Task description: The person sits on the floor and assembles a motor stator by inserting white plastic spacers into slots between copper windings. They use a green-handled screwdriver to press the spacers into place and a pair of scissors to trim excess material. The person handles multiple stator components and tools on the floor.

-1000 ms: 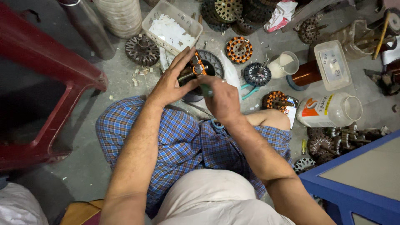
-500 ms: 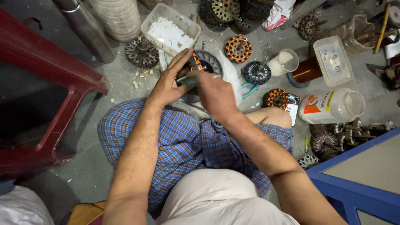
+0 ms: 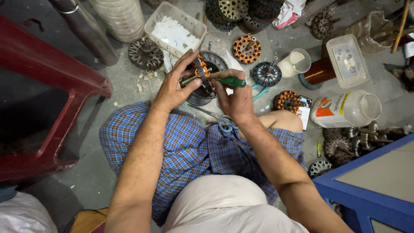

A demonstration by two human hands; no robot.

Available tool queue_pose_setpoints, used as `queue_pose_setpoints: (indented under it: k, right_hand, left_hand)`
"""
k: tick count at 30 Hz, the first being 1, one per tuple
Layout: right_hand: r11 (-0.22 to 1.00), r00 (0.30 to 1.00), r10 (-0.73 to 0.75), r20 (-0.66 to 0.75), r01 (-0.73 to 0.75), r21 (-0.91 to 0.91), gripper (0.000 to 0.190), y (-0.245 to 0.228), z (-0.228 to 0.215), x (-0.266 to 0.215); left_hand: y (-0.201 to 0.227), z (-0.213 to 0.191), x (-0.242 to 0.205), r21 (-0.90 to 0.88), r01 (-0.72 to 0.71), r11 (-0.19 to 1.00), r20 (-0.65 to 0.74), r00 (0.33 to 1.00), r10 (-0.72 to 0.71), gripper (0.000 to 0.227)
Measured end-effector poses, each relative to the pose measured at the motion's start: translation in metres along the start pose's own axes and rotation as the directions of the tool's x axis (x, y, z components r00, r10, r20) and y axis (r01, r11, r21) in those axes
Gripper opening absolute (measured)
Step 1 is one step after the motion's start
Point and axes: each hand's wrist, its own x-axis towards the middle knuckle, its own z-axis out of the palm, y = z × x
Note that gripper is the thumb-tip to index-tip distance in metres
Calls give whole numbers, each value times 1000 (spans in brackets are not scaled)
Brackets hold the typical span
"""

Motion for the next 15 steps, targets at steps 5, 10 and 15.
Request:
queue_pose_setpoints:
  k: [5,10,15]
  right_hand:
    - [999,999,-43,14,42,29,35,9,4,6]
    - [990,998,44,55,-51,130,39,12,0,14]
    - [940,995,76,61,-92,328,38,20,-5,16]
  left_hand:
    - [-1,-1,3,-19,-2,1000,-3,1000,2,73]
    - [-6,-2,4,-22,27,999,-3,1000,-27,74]
    - [-14,-3,5,-109,-4,994,15,1000,6,73]
